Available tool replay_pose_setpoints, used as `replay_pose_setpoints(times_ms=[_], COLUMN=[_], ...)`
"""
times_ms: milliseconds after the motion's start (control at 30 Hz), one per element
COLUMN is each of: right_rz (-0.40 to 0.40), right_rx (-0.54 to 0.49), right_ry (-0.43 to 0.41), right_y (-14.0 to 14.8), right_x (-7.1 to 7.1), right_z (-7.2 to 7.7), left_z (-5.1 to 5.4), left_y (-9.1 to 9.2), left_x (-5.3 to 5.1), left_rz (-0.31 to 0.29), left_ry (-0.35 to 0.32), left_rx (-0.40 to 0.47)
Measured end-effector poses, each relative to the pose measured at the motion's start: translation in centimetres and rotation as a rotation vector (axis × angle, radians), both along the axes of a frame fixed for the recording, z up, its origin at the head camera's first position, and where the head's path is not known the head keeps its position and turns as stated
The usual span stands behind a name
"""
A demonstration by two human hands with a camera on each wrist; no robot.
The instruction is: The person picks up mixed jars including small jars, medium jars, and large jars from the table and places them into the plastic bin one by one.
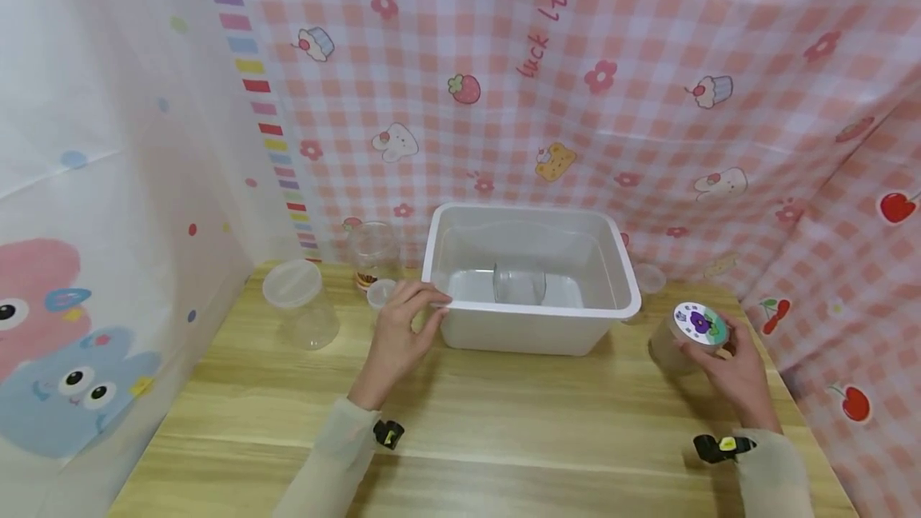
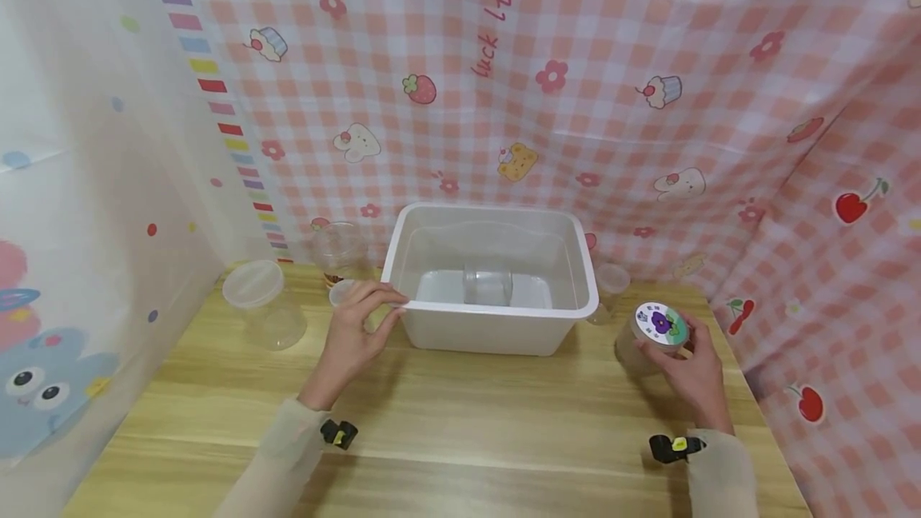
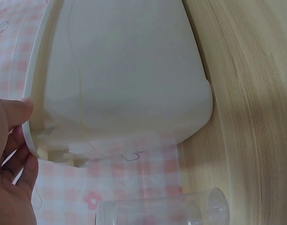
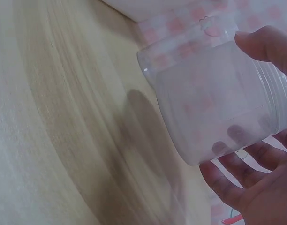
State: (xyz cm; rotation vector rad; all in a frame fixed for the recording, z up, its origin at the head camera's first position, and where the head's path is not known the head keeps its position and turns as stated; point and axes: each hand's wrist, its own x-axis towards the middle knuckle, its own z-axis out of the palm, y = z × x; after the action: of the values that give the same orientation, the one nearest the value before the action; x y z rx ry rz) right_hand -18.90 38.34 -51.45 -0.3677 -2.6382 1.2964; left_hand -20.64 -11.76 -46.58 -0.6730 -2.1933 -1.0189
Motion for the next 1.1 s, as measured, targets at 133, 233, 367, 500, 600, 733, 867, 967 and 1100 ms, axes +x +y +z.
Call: replay_pose_setpoints(times_ms=[133,233,367,500,600,733,867,967,1100], right_rz=[0.003,0.007,0.011,0.018,0.022,0.032,0.046,0.05,0.049], right_rx=[0.009,0.002,-0.003,0.01,0.015,0.011,-0.002,-0.002,0.0], right_ry=[0.016,0.038,0.058,0.063,0.058,0.062,0.091,0.116,0.115], right_y=[-0.3,-0.4,-0.5,-0.8,-0.9,-1.0,-1.0,-1.0,-1.2], right_x=[0.2,0.3,0.5,0.6,0.9,1.1,1.2,1.2,1.4], right_z=[0.4,0.7,1.2,1.8,2.1,2.4,2.7,3.1,3.8], left_z=[0.1,0.2,0.2,0.1,0.1,-0.1,0.0,0.1,0.1], left_y=[0.0,0.0,0.0,0.0,0.0,0.1,0.1,0.0,-0.1], left_x=[0.0,0.1,0.0,0.0,0.0,0.1,0.1,0.0,0.2], left_rz=[0.002,-0.001,-0.003,-0.003,-0.005,-0.003,-0.003,-0.005,-0.003], left_ry=[-0.007,-0.015,-0.023,-0.025,-0.012,0.007,-0.001,-0.021,-0.035], left_rx=[-0.006,-0.002,0.003,0.008,0.007,0.005,0.007,0.007,0.007])
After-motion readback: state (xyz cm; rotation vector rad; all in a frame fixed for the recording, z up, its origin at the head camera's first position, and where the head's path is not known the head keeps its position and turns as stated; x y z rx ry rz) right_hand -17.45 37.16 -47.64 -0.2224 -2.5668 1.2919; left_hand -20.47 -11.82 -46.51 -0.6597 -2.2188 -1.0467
